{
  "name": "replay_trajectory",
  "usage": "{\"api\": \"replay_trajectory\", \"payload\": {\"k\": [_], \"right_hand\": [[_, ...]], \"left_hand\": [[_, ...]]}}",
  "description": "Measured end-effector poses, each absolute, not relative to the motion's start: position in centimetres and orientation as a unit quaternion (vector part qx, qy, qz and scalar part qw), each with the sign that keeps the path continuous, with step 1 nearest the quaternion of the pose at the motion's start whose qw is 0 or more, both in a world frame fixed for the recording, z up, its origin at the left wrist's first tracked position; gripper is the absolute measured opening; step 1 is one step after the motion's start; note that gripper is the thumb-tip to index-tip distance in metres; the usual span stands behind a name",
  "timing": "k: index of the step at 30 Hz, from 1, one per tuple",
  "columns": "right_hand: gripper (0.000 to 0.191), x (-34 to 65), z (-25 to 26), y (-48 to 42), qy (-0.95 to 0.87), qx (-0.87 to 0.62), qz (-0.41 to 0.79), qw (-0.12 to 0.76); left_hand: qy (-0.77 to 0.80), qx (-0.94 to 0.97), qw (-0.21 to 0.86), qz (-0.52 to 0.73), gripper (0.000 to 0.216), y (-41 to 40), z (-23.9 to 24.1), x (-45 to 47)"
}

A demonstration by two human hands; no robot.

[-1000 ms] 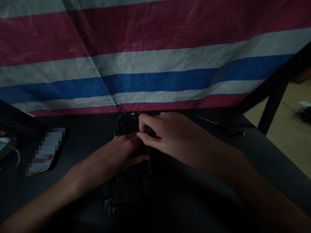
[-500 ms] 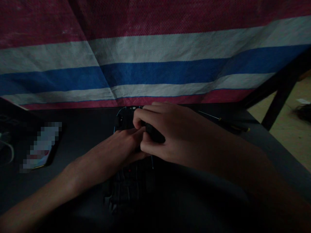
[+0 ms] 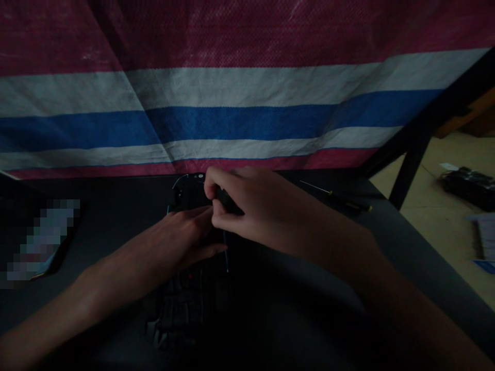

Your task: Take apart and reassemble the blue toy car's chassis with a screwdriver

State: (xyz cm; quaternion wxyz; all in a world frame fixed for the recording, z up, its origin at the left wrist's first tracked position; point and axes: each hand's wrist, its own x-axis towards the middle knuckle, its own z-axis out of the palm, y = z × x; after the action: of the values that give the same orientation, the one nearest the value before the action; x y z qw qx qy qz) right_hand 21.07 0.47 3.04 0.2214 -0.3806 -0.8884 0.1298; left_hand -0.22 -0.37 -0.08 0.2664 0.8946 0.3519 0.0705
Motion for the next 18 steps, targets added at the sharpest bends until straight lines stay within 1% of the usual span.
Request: {"api": "replay_trajectory", "payload": {"k": [1, 2, 4, 7, 10, 11, 14, 18], "right_hand": [[0.018, 21.1, 3.1, 0.5, -0.892, -0.37, 0.133, 0.222], [0.018, 21.0, 3.1, 0.5, -0.895, -0.365, 0.13, 0.221], [0.009, 20.9, 3.2, 0.5, -0.895, -0.376, 0.118, 0.211], [0.007, 20.8, 3.1, 0.5, -0.889, -0.383, 0.13, 0.214], [0.023, 20.7, 3.1, 0.2, -0.896, -0.355, 0.149, 0.222], [0.023, 20.7, 3.1, 0.1, -0.897, -0.355, 0.146, 0.218], [0.006, 20.6, 3.1, 0.1, -0.893, -0.379, 0.132, 0.204], [0.006, 20.6, 2.9, 0.3, -0.895, -0.363, 0.134, 0.223]], "left_hand": [[0.352, 0.894, 0.269, 0.072, 0.023, -0.4, -0.1, -0.2], [0.351, 0.894, 0.269, 0.077, 0.023, -0.4, -0.2, -0.3], [0.348, 0.896, 0.262, 0.083, 0.026, -0.4, -0.2, -0.3], [0.349, 0.896, 0.264, 0.08, 0.028, -0.5, 0.0, -0.3], [0.361, 0.89, 0.272, 0.065, 0.021, -0.5, 0.3, -0.2], [0.361, 0.89, 0.27, 0.064, 0.02, -0.5, 0.3, -0.2], [0.353, 0.898, 0.253, 0.075, 0.025, -0.4, -0.2, -0.3], [0.349, 0.903, 0.237, 0.079, 0.032, -0.2, -0.9, -0.4]]}}
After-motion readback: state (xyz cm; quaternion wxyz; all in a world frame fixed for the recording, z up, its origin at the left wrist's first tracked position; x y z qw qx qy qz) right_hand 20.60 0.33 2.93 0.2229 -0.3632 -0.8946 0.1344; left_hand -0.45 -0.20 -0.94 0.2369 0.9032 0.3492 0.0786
